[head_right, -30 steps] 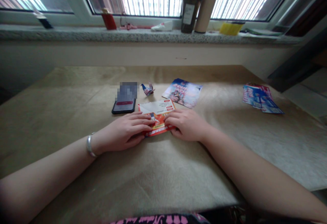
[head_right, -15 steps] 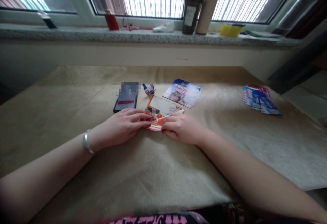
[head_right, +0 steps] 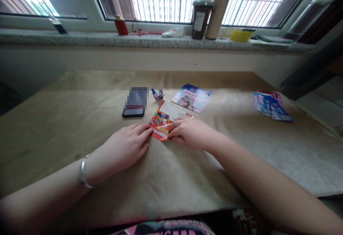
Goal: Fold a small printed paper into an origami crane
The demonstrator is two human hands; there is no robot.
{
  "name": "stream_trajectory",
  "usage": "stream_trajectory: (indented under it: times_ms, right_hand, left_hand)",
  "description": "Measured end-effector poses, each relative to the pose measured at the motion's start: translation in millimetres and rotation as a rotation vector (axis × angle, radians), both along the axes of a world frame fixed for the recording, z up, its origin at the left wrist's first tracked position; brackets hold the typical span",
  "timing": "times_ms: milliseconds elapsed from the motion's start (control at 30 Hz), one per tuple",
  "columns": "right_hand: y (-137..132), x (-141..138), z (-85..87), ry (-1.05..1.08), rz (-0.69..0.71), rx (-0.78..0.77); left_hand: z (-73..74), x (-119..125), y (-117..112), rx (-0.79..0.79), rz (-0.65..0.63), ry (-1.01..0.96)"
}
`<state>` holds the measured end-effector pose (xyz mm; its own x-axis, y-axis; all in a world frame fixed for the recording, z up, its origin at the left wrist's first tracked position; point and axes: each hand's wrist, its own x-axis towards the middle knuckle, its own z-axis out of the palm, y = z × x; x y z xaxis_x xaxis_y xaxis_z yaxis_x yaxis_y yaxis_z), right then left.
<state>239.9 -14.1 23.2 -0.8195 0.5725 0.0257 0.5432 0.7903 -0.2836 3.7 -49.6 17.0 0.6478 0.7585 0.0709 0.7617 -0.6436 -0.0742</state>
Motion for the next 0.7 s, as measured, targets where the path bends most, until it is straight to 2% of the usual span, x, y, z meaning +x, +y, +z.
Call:
stream_trajectory:
  times_ms: [133,300,467,567,700]
  right_hand:
    - [-9,-8,3.8,-0.046,-0.110,-0.017]
    - [-17,-13,3.5,0.015,-0.281,0.033]
    - [-7,-5,-9.1,0.134,-0.524,-0.046]
    - [4,-3,-20.0,0.214,-0.579,-0.098]
    - [10,-7,-30.3,0.262,-0.620,-0.093]
  left_hand:
    - [1.3,7,-9,-0.021,0.057,-0.006]
    - [3.2,9,-11,-0.033,0.049,-0.050]
    - [-2.7,9,-10,-0.047,0.094,-0.156]
    - [-6.6,6,-6,-0.065,0.084,-0.238]
    - [-9.5,-2,-3,-0.097,-0.009,-0.303]
